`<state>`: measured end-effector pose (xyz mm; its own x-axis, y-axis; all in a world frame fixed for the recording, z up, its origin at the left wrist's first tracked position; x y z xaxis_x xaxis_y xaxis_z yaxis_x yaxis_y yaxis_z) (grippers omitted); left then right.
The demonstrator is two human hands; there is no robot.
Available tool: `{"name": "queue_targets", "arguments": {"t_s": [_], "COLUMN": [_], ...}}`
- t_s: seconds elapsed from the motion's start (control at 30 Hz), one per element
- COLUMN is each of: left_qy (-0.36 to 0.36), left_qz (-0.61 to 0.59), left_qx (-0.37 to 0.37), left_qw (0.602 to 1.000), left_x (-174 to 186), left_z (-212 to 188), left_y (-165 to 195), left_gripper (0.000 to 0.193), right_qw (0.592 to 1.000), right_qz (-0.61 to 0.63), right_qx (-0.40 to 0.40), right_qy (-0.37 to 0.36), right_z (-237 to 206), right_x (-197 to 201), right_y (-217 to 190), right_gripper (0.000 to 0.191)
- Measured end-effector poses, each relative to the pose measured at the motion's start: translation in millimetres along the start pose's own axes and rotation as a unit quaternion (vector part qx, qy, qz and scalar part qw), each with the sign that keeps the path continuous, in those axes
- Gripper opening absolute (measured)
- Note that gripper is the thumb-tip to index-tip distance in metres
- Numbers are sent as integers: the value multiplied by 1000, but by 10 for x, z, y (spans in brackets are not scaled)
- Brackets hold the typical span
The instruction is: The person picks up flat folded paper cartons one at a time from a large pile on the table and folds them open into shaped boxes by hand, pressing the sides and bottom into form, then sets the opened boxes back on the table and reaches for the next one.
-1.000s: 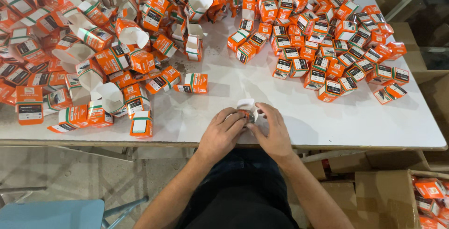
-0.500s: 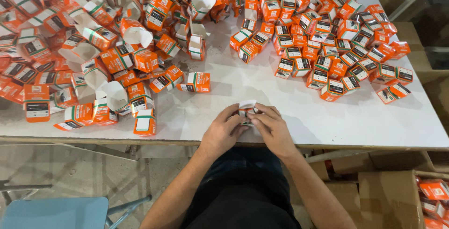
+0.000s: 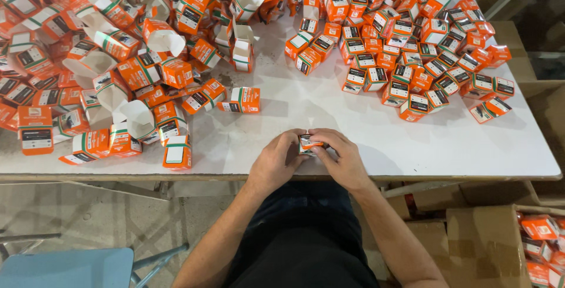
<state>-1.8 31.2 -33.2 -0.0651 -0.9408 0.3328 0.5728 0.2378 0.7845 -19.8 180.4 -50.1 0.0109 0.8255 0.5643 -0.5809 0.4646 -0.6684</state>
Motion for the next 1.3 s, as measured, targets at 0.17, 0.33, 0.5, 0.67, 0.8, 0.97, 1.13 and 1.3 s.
{"name": "queue_targets", "arguments": {"t_s": [0.17, 0.33, 0.5, 0.67, 0.8, 0.97, 1.13, 1.3], "left_qy": [-23, -27, -45, 6, -114, -16, -3, -30], "left_qz": [25, 156, 131, 370, 605, 445, 477, 576], "left_qx": [-17, -141, -135, -147, 44, 71, 198, 277], "left_qw": [999, 977, 981, 917, 787, 893, 857, 768], "left_x": [-31, -81, 10, 991, 1509, 1835, 1889, 1995], "left_z": [3, -38, 81, 905, 1558, 1914, 2018, 2076], "left_y": [116, 428, 468, 245, -557, -707, -978, -1004], "left_gripper": [37, 24, 22, 35, 45, 44, 32, 30], "right_qw": [999, 982, 953, 893, 931, 939, 948, 953], "right_qz": [19, -146, -267, -403, -275, -265, -265, -259], "right_qx": [37, 120, 138, -21, -24, 3, 7, 9], "right_qy": [-11, 2, 38, 199, 241, 220, 176, 159], "right_z": [-2, -133, -83, -6, -205, -245, -201, -183], "right_x": [-2, 19, 73, 682, 705, 560, 514, 489], "right_y": [-86, -325, -433, -173, -122, -136, -138, -179], "right_gripper": [21, 31, 31, 34, 35, 28, 23, 21]}}
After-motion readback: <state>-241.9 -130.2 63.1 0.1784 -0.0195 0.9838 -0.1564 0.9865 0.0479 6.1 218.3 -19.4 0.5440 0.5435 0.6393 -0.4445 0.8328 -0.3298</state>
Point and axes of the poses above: each hand's wrist, its own z-axis towards the middle knuckle, its own x-axis out of the back of the hand, y = z × x, the point moved 10 cm from there along z, towards the middle knuckle, and after that the axes turned 12 degrees about -z, right-handed, at the moved point
